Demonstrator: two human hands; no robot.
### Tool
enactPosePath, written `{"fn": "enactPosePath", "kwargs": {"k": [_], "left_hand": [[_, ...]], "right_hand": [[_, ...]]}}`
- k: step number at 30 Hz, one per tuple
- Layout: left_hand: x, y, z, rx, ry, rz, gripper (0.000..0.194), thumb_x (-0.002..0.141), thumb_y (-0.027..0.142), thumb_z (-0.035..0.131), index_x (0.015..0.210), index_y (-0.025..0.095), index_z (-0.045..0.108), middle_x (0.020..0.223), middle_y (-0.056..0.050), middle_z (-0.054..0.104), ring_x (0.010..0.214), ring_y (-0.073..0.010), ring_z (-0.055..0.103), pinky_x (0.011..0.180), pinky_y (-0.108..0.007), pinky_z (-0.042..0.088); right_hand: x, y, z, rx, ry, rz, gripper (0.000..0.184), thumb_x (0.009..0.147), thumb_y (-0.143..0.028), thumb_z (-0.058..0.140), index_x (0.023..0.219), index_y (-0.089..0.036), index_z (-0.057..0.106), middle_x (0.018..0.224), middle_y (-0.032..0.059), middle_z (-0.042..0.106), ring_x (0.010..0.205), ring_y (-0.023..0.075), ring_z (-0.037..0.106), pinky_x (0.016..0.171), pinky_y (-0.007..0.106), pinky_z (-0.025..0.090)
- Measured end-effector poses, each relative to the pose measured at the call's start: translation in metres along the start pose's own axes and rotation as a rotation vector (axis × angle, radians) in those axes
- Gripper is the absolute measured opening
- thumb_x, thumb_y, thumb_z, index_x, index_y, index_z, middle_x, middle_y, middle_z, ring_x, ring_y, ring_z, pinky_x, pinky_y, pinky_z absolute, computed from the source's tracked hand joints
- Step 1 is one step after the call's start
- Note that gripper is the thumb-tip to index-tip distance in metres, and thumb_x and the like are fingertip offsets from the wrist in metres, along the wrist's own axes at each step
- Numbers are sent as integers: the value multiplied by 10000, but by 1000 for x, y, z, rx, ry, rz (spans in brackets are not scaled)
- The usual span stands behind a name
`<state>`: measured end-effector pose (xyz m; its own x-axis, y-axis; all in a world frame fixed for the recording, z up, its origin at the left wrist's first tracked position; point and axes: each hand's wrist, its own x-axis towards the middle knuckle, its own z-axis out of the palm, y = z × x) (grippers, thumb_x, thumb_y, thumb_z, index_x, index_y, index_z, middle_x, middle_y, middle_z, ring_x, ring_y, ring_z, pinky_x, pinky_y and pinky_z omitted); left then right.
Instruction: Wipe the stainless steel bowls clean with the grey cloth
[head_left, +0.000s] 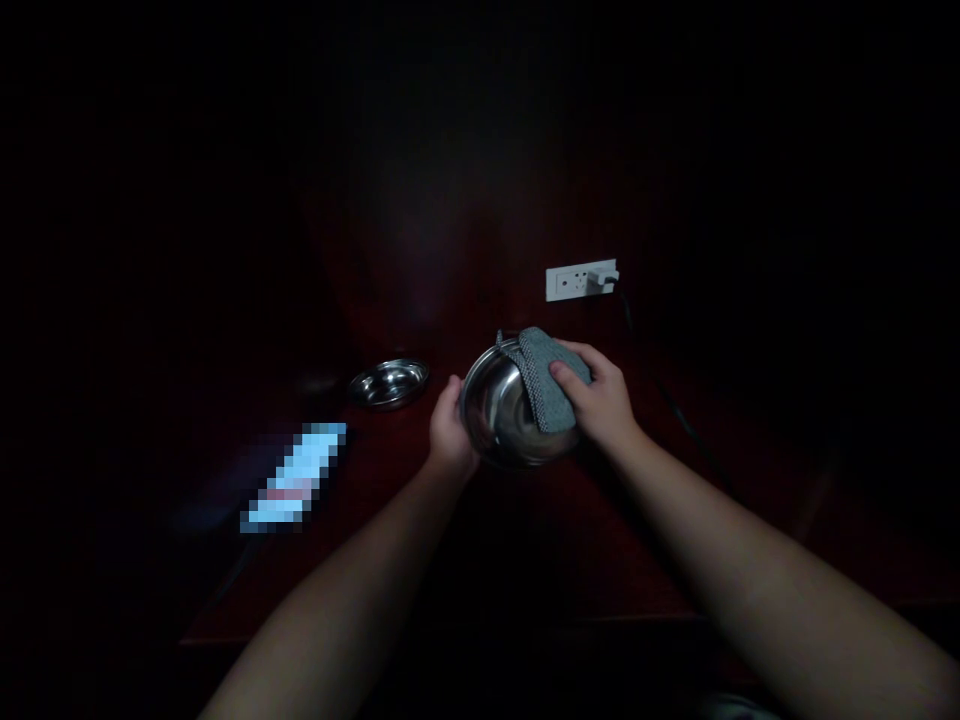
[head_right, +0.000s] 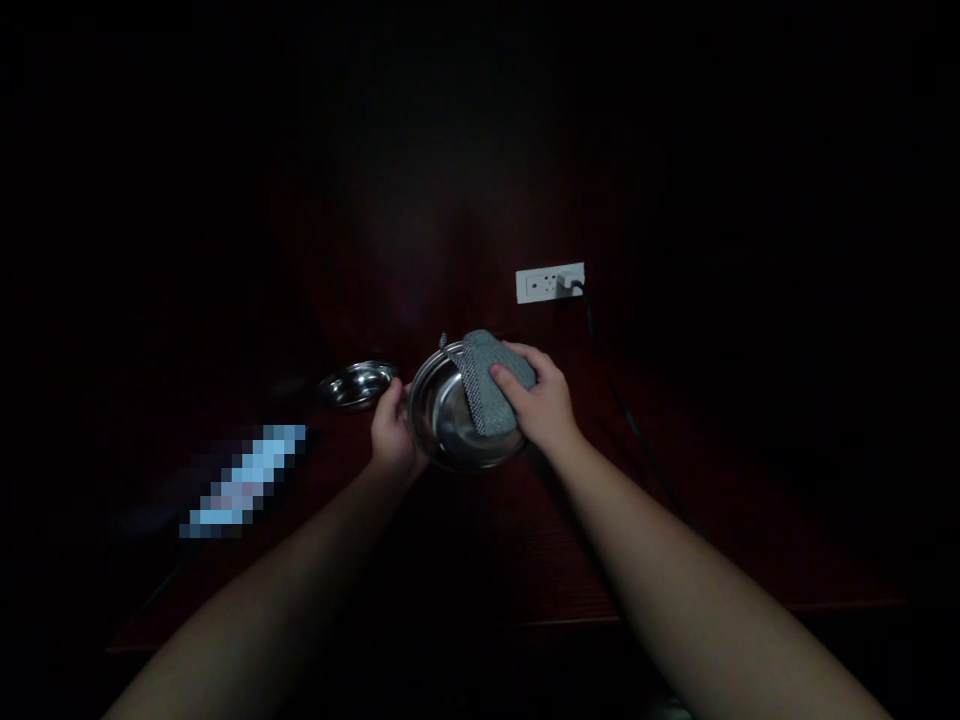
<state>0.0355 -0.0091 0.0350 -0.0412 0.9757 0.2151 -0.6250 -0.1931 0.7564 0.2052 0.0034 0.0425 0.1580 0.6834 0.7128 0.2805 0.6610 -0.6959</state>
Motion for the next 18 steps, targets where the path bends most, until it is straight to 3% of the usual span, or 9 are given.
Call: {"fn": "enactPosePath", "kwargs": {"k": [4, 9, 12, 18], "left_hand": [[-2, -2, 0, -117, -143, -59, 444, 787, 542, 502, 908, 139, 643, 869, -104, 688, 918, -257, 648, 812, -387, 497], [-2, -13, -8, 65, -125, -58, 346, 748, 427, 644, 999, 192, 612, 902, -37, 669, 806, -175, 641, 758, -321, 500], [0, -17, -14, 148, -110, -50, 328, 727, 411, 671, 969, 195, 621, 820, -7, 652, 723, -140, 617, 718, -282, 490], [6, -14, -18, 216, -73, 113, 272, 727, 389, 663, 898, 179, 648, 808, -5, 654, 747, -135, 604, 719, -243, 457]], "right_hand": [[0, 3, 1, 71, 154, 124, 459, 749, -531, 610, 1010, -155, 649, 964, 85, 683, 874, 237, 626, 786, 391, 492], [1, 4, 0, 18, 256, 111, 462, 744, -547, 603, 1021, -178, 632, 967, 73, 670, 882, 239, 617, 791, 396, 492], [1, 3, 0, 7, 227, 132, 454, 737, -547, 610, 1006, -182, 637, 950, 72, 670, 863, 236, 617, 785, 395, 492], [2, 4, -1, -33, 71, 123, 502, 754, -563, 580, 1099, -199, 601, 1081, 87, 641, 962, 249, 594, 866, 434, 461]]}}
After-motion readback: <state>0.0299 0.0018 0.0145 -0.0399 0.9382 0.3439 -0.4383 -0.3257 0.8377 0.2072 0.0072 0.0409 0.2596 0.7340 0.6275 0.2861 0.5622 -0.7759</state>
